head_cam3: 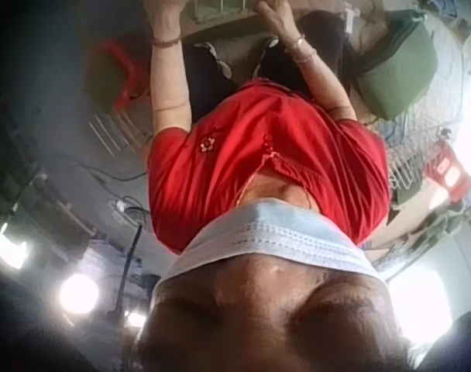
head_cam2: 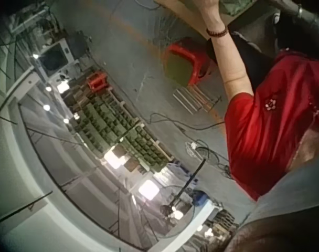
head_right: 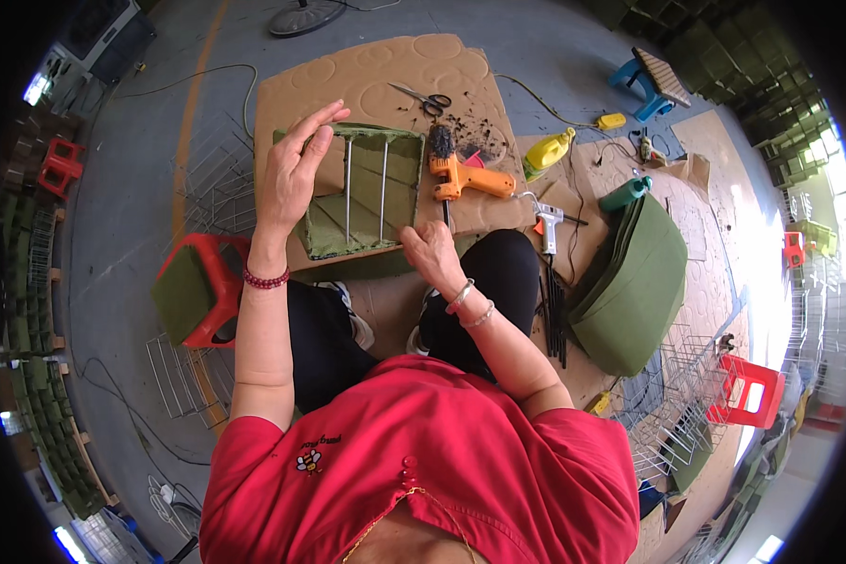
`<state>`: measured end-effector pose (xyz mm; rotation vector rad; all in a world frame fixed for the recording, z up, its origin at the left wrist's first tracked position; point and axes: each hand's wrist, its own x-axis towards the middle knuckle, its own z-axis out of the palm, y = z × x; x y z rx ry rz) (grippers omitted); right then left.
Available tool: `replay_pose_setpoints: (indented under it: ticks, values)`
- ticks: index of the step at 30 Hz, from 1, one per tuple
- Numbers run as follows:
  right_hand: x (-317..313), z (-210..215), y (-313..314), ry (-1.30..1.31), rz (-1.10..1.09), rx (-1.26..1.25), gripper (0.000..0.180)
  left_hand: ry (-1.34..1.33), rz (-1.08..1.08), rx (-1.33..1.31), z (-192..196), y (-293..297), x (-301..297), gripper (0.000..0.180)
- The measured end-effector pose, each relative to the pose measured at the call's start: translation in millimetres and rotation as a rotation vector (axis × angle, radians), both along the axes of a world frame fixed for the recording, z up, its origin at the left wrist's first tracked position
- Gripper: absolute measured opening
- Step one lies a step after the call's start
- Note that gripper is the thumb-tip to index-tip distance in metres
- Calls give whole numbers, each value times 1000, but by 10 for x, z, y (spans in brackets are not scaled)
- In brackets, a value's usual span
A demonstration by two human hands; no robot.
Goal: The worker uses a hot glue gun to assemble a green fabric-covered frame, applying glue to edges and pressing the fabric into place.
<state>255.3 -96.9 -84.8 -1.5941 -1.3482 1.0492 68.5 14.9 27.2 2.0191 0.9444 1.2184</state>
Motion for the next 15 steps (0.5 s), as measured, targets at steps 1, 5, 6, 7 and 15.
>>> replay_pose_setpoints:
  ticks: [1, 5, 6, 7, 15]
  values:
    - [-24, -13, -29, 5, -1, -8, 38, -5, 6, 6, -9, -47, -9, 36]
    - [-43, 138, -131, -68, -25, -64, 53, 11, 26, 59, -45, -137, -55, 36]
    - [-33, 171, -167, -290, -80, 107, 45, 20, 56, 42, -35, -152, -57, 36]
    - [-21, 225, -203, -512, -132, 282, 39, 27, 88, 27, -26, -165, -64, 35]
    - [-396, 411, -169, -489, 278, 1019, 35, -31, 176, -11, -2, -79, -60, 39]
